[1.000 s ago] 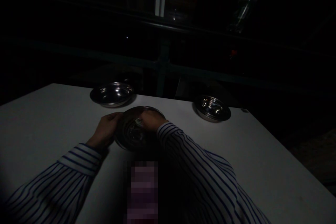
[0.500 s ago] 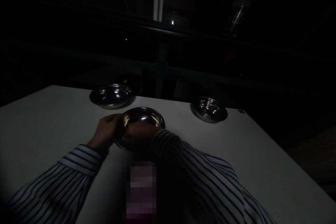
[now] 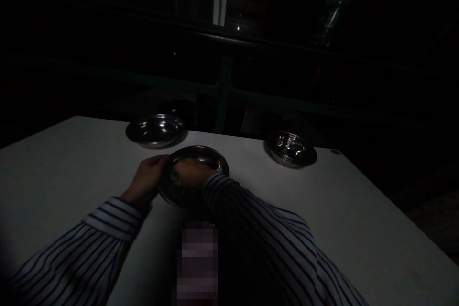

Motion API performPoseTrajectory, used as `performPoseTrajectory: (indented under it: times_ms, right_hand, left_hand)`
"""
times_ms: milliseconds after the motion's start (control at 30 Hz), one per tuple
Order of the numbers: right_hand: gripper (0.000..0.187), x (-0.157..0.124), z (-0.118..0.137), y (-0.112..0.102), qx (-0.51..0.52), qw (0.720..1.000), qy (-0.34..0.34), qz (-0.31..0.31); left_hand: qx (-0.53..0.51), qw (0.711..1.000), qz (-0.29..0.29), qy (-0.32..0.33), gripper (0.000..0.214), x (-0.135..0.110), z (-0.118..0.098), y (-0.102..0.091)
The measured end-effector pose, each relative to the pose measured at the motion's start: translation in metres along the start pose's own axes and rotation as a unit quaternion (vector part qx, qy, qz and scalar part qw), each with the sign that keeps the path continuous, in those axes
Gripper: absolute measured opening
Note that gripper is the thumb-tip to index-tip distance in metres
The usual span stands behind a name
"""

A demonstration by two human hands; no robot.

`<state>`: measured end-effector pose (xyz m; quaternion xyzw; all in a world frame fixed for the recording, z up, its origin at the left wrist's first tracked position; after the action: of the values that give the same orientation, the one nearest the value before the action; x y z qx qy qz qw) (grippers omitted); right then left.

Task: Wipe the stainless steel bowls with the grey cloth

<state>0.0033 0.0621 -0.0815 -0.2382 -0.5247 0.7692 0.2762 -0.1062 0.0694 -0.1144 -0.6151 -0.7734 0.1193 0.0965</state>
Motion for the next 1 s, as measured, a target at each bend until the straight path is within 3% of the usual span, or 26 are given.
performPoseTrajectory:
  times_ms: [300,500,733,1000]
  right_hand:
    - [0.023,-0.01,-0.038,-0.01,-0.061,0.993,0.099,-0.028]
    - [0.025,-0.02,-0.038,-0.015,-0.08,0.99,0.12,-0.002]
    - [0.025,-0.031,-0.034,-0.022,-0.067,0.991,0.105,0.052]
    - [0.023,-0.041,-0.032,-0.019,-0.017,0.993,0.045,0.104]
  left_hand:
    - [-0.006,1.0,0.017,-0.006,0.033,-0.001,0.0,0.001]
    - [0.009,1.0,0.008,0.005,0.032,-0.001,-0.001,0.001]
    - [0.012,1.0,-0.006,0.008,0.031,-0.001,-0.002,0.001]
    - [-0.005,1.0,0.0,-0.006,0.035,0.001,0.003,0.003]
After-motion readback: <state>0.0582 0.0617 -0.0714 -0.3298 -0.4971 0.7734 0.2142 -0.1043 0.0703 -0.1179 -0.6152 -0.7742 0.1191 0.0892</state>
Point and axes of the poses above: each hand's wrist, its own x-axis towards the middle knuckle, its own y-axis out of the palm, z = x × y, the point moved 5 cm from there along x, towards the middle knuckle, and after that the axes turned 11 degrees about x, right-handed, at the moved point
